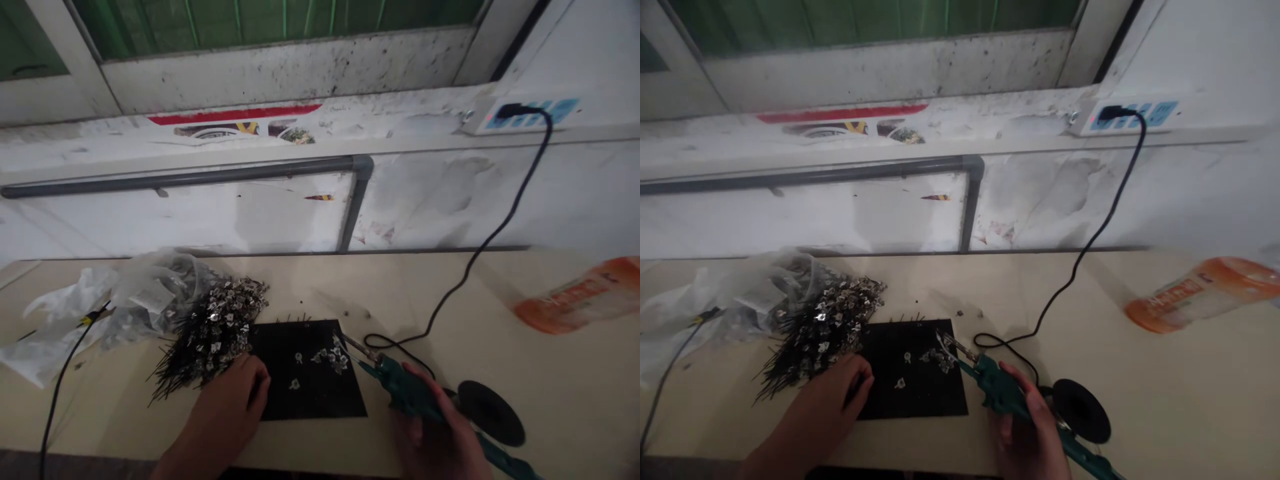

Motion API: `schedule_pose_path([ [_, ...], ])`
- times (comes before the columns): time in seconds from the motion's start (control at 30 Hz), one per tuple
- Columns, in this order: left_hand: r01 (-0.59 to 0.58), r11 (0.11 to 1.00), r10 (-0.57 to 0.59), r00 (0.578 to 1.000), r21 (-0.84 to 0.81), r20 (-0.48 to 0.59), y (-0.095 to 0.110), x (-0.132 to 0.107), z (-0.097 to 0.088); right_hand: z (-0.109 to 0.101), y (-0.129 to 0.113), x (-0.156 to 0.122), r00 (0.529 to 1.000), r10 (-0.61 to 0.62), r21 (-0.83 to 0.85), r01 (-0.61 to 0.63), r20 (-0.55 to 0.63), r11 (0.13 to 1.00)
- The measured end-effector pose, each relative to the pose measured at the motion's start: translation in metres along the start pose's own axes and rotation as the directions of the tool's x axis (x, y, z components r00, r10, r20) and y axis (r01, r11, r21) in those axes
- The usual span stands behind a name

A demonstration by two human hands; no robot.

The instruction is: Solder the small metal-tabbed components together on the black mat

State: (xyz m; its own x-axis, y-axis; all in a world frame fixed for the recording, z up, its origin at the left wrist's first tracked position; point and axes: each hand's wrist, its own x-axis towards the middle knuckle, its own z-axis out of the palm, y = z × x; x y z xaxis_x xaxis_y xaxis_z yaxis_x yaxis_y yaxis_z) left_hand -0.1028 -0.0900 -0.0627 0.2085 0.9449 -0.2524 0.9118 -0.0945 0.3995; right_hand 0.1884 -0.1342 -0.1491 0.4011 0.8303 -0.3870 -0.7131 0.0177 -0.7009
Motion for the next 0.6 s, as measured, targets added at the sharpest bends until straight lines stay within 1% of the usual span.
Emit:
schedule_pose_path([
  [0.07,0.07,0.998,-0.069,0.997,0.004,-0.043,0.0,0.0,0.002,0.003,-0.001,-0.001,0.999,0.007,0.017,-0.006,-0.038,1.0],
  [0.13,0.109,0.994,-0.109,0.989,-0.015,-0.097,0.001,0.004,0.004,0.004,-0.003,-0.001,0.998,0.03,0.016,-0.029,-0.064,0.999],
  [0.23,0.106,0.993,-0.113,0.984,-0.054,-0.141,0.004,0.01,0.008,0.002,-0.002,-0.001,0.998,0.036,-0.025,-0.038,-0.05,0.999],
  [0.3,0.095,0.994,-0.102,0.985,-0.054,-0.14,0.004,0.009,0.008,-0.002,-0.001,-0.001,0.999,0.025,-0.045,-0.027,-0.035,0.999],
  [0.37,0.064,0.997,-0.067,0.993,-0.036,-0.097,0.002,0.005,0.006,-0.003,0.001,-0.002,1.0,0.016,-0.051,-0.017,-0.017,0.999],
  [0.43,0.032,0.999,-0.032,0.999,-0.009,-0.012,-0.001,0.001,0.002,0.0,0.0,-0.004,1.0,0.005,-0.046,-0.004,0.014,0.999],
  [0.47,0.039,0.999,-0.039,0.999,0.01,0.03,-0.001,-0.002,0.0,0.002,-0.001,-0.005,1.0,-0.009,-0.036,0.009,0.017,0.999],
  [0.53,0.1,0.994,-0.104,0.991,0.046,0.083,-0.001,-0.005,-0.004,0.01,-0.004,-0.008,1.0,-0.025,-0.011,0.025,0.003,1.0],
  [0.6,0.178,0.982,-0.183,0.978,0.058,0.097,0.002,-0.006,-0.007,0.016,-0.007,-0.009,0.999,-0.022,0.0,0.022,-0.043,1.0],
])
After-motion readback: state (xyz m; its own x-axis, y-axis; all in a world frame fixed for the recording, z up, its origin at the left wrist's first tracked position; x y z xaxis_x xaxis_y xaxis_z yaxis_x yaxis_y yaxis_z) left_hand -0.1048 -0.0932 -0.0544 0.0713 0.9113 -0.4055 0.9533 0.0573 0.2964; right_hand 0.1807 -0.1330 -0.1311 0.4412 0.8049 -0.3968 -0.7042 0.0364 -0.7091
